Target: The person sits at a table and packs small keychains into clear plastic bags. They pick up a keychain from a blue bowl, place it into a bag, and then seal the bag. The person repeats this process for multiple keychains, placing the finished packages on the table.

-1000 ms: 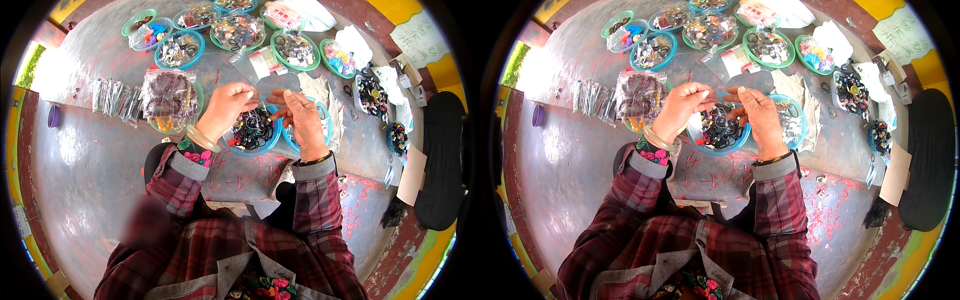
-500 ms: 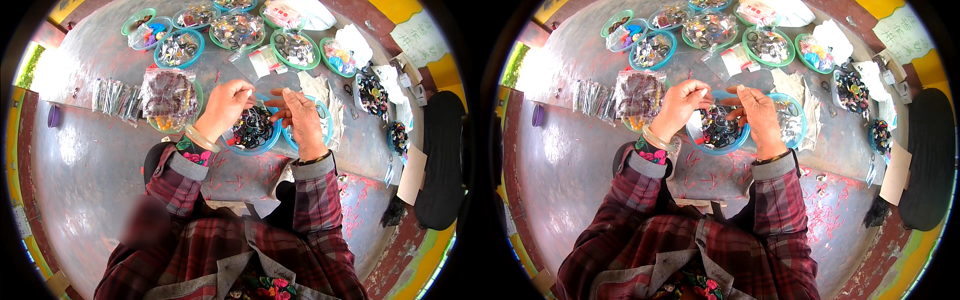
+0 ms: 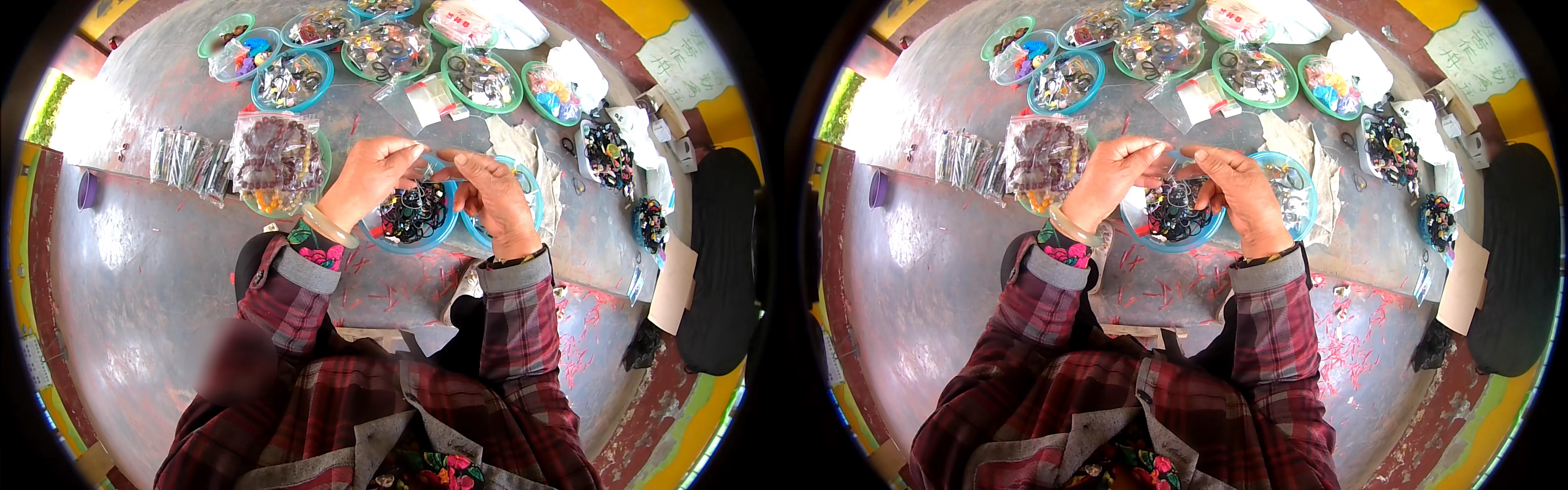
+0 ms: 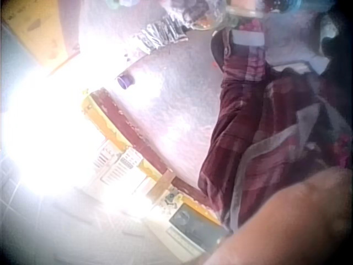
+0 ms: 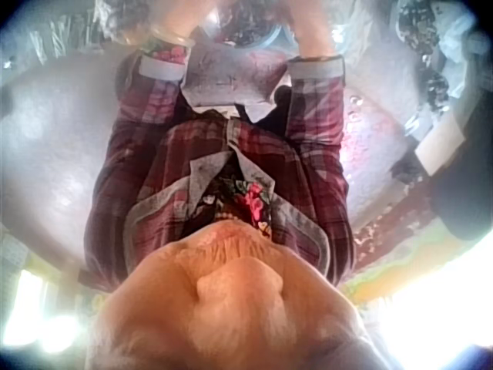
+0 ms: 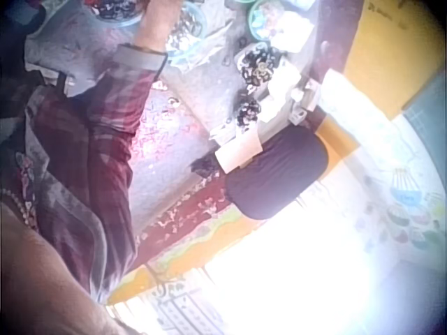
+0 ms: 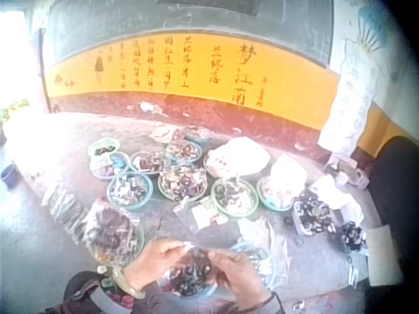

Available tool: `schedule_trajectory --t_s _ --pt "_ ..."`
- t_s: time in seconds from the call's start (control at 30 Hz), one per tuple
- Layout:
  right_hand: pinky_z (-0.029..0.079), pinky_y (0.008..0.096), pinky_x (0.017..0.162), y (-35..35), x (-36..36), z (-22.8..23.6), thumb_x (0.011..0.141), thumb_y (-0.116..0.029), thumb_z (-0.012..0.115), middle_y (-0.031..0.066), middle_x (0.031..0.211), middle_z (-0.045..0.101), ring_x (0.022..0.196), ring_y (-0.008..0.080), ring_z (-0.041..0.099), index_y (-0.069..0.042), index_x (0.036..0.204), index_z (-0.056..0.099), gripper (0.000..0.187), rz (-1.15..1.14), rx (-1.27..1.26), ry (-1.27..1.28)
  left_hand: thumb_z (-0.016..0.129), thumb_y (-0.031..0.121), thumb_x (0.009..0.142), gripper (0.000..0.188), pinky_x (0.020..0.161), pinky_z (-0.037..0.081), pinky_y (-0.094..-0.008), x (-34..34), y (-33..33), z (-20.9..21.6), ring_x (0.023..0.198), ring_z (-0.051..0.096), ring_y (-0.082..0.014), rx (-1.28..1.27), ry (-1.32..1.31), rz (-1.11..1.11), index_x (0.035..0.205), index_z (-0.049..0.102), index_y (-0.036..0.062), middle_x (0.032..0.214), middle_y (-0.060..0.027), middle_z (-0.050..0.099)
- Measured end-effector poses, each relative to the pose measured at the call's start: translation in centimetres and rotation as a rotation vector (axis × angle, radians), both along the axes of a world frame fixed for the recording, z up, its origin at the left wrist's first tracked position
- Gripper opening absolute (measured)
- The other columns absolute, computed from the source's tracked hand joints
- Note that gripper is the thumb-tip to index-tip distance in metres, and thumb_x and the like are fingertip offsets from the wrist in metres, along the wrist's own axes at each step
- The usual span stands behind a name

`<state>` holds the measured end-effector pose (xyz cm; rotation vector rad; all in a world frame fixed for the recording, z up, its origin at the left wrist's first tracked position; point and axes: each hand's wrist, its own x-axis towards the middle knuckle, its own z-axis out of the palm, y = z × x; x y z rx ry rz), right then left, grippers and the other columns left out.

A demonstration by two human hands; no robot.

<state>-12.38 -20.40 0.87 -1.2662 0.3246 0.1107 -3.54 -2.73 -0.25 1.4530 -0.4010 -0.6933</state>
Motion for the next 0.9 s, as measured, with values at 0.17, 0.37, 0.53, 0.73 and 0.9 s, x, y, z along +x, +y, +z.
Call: schedule_trajectory --t_s 0.17,0.37,0.53,0.73,0.9 --pt "0.035 0.0166 0.037 0.0 0.2 -0.6 0.088 -0.03 0.054 0.0122 0.088 0.066 0.048 0.0095 0.055 0.001 0.105 0.06 0.037 -0.036 -0.031 -0.006 0.054 0.018 0.089 0.028 0.068 0.054 -0.0243 0.0 -0.1 -0.4 0.084 0.061 -0.0145 -0.091 0.117 -0.017 0.106 0.058 -0.0043 0.096 -0.0099 0.062" --pt "0.038 0.017 0.04 0.1 0.0 0.2 0.088 -0.033 0.054 0.0102 0.085 0.066 0.049 0.0094 0.056 0.003 0.1 0.062 0.039 -0.018 0.055 0.023 0.054 0.015 0.089 0.027 0.071 0.053 -0.0246 -0.2 -0.3 -0.2 0.083 0.06 -0.0133 -0.134 0.164 0.021 0.107 0.057 -0.0048 0.098 -0.0096 0.062" --pt "0.039 0.0174 0.042 0.4 -0.1 0.7 0.088 -0.036 0.054 0.0097 0.086 0.065 0.053 0.0106 0.058 0.004 0.099 0.062 0.042 0.002 0.037 0.005 0.053 0.017 0.09 0.028 0.074 0.053 -0.0253 -0.1 -0.2 0.3 0.086 0.061 -0.0147 -0.145 0.179 -0.021 0.106 0.058 -0.0048 0.099 -0.0099 0.061" --pt "0.042 0.0194 0.051 0.2 -0.1 0.0 0.086 -0.033 0.057 0.007 0.085 0.065 0.069 0.0118 0.061 0.002 0.097 0.063 0.037 0.016 0.066 -0.021 0.051 0.018 0.091 0.03 0.081 0.051 -0.0291 0.0 -0.2 -0.9 0.09 0.061 -0.0183 -0.178 0.177 -0.002 0.106 0.056 -0.0071 0.099 -0.0124 0.061" --pt "0.045 0.021 0.057 1.0 0.3 -0.3 0.084 -0.012 0.059 0.0049 0.087 0.064 0.072 0.0107 0.06 0.0 0.096 0.064 0.017 -0.093 -0.153 -0.142 0.05 0.019 0.091 0.032 0.084 0.05 -0.0315 0.0 -0.2 -0.9 0.092 0.06 -0.0194 -0.29 0.319 0.142 0.107 0.054 -0.0086 0.1 -0.0141 0.06"
